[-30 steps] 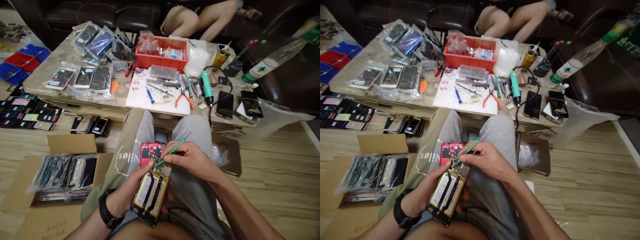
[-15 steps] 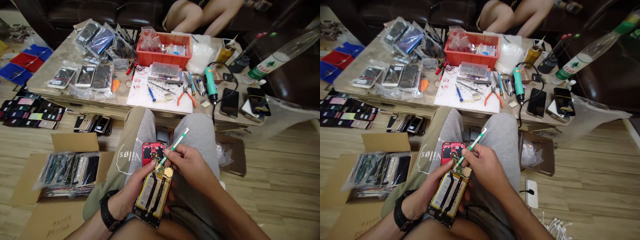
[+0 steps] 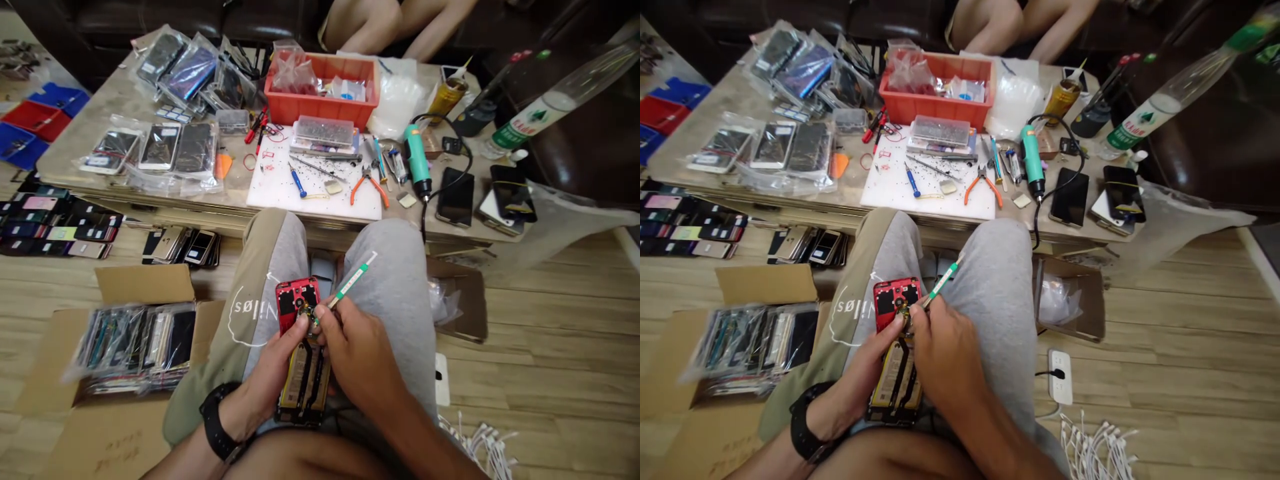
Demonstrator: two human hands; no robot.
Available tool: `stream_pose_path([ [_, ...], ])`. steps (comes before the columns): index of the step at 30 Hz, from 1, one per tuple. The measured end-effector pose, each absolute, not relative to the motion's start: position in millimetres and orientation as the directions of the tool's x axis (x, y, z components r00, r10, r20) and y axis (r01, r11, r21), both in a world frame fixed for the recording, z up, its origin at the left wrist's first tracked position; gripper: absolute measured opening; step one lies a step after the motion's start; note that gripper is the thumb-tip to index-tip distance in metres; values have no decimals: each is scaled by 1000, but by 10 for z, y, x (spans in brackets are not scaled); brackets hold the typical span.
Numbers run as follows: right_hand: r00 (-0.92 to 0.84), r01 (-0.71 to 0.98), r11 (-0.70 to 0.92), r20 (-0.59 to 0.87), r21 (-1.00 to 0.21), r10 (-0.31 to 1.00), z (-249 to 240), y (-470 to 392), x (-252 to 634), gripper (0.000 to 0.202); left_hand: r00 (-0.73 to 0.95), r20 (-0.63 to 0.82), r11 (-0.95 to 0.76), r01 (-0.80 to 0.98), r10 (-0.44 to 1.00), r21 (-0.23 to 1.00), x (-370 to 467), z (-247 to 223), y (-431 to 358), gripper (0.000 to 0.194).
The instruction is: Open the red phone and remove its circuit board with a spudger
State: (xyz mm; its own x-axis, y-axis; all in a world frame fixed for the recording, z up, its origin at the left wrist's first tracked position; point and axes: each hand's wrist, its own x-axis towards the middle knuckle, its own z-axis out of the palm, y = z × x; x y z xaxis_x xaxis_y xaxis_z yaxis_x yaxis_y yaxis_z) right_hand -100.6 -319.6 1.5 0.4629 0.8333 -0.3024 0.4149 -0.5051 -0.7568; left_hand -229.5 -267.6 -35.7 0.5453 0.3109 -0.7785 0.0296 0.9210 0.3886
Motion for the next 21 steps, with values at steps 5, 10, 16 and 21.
stream_pose_path([
  [5, 428, 324, -538, -386, -778, 817, -39, -3241, -1048, 26, 597, -754, 946, -26, 274, 323, -2302, -397, -2693, 55],
  [10, 443, 87, -456, -375, -886, 814, -44, -3273, -976, 22, 703, -706, 990, 21, 85, 140, -2342, -379, -2647, 61],
  [16, 362, 71, -466, -412, -882, 836, 6, -3243, -877, 21, 697, -717, 994, 69, 15, 88, -2356, -325, -2598, 64],
  [21, 358, 27, -480, -440, -877, 824, 14, -3227, -877, 21, 710, -704, 990, 77, 28, 118, -2338, -308, -2573, 64],
])
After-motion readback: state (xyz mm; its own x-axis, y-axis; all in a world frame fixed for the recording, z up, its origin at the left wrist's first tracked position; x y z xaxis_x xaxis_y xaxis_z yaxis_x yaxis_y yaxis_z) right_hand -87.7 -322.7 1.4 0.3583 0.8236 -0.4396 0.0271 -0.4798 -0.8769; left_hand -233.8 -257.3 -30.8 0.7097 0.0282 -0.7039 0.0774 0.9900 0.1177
